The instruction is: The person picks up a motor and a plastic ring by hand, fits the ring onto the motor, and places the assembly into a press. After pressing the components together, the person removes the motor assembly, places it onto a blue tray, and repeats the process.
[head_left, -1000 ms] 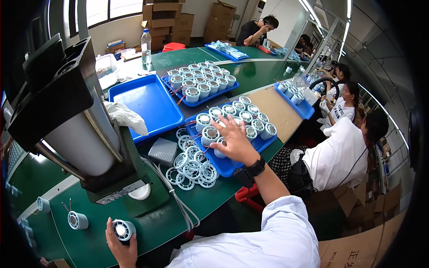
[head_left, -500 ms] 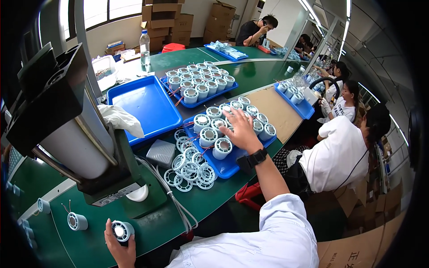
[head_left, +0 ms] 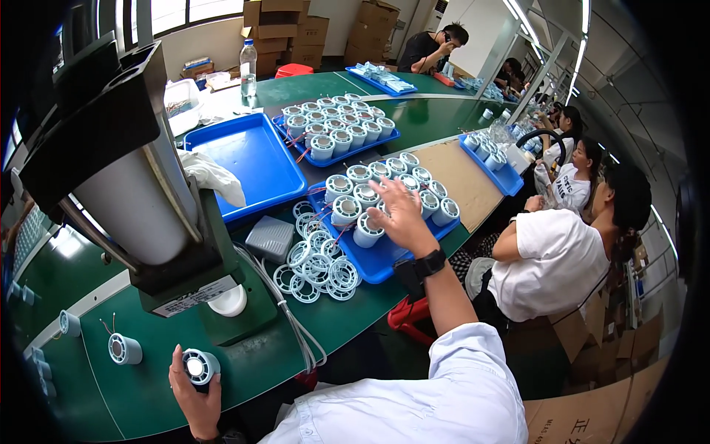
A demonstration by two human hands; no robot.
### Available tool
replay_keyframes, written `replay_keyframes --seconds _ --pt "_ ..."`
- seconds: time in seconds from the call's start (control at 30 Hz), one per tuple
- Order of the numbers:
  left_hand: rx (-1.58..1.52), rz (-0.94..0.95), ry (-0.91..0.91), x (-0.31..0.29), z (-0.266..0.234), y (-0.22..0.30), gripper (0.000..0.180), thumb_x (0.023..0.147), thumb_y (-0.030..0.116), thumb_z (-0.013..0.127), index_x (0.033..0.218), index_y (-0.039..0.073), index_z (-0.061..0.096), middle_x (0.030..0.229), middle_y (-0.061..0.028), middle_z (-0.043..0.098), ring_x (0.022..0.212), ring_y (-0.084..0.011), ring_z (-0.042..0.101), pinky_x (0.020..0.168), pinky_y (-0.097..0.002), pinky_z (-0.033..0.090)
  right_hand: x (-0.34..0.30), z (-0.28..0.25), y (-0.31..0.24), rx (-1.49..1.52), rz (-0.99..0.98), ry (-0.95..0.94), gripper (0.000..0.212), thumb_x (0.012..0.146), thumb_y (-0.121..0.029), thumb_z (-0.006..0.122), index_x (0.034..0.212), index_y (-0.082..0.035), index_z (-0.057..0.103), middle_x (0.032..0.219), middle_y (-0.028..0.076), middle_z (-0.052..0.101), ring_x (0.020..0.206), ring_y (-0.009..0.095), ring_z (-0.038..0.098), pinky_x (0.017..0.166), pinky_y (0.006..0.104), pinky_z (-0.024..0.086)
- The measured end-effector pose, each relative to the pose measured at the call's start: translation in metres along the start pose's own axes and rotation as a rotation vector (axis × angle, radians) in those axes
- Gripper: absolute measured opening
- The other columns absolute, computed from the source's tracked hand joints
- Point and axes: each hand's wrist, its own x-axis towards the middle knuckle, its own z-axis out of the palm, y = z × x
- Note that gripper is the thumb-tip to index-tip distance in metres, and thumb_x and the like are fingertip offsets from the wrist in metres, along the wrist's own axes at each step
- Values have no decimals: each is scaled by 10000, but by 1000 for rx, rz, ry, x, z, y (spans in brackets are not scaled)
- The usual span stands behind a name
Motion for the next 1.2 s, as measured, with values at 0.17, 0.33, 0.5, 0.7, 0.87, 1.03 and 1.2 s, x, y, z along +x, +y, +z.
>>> replay_keyframes --seconds 0.17,0.33,0.5,0.7,0.87,1.03,1.2 --pt "-24 46 21 0 0 0 807 661 -5 682 1405 29 372 1174 -172 504 1064 -331 501 947 -398 402 -22 -14 68 -264 325 47 644 915 -642 393 1407 -233 459 1506 118 342 1398 351 266 1099 605 122" --pt "-91 83 39 -3 -3 0 811 671 0 676 1417 28 361 1185 -177 510 1068 -327 509 955 -403 402 -25 14 115 -262 358 131 633 920 -628 402 1410 -231 453 1506 142 325 1397 362 261 1082 633 140" --pt "-146 -34 -7 2 -3 -5 815 673 61 743 1407 47 389 1178 -149 558 1092 -315 516 949 -407 414 -30 -2 49 -13 -16 368 555 957 -474 477 1369 -102 480 1435 175 405 1348 367 331 1086 509 250" --pt "-43 -36 -119 20 -16 8 663 605 48 799 1217 0 549 1087 -107 625 1026 -228 603 916 -338 469 -60 7 -69 551 -260 236 433 960 -334 525 1269 -30 527 1342 166 481 1262 308 429 1065 407 306" --pt "-205 89 56 49 -14 35 616 608 164 872 1134 23 585 1066 -120 638 998 -301 602 872 -365 476 -65 35 -76 780 -283 370 283 941 -155 526 1178 -3 551 1246 127 525 1169 230 480 1027 344 342" --pt "-203 157 41 91 9 47 611 622 190 867 1140 35 583 1064 -115 639 958 -302 605 833 -368 474 -66 42 -68 885 -113 410 244 902 -35 491 1133 1 561 1189 103 537 1066 170 495 938 292 385" --pt "-155 129 -65 113 34 52 591 637 266 854 1127 55 601 1059 -102 645 935 -293 595 857 -386 418 -66 45 -69 848 -152 415 238 912 -48 498 1135 3 563 1170 96 547 1008 142 502 878 264 394"
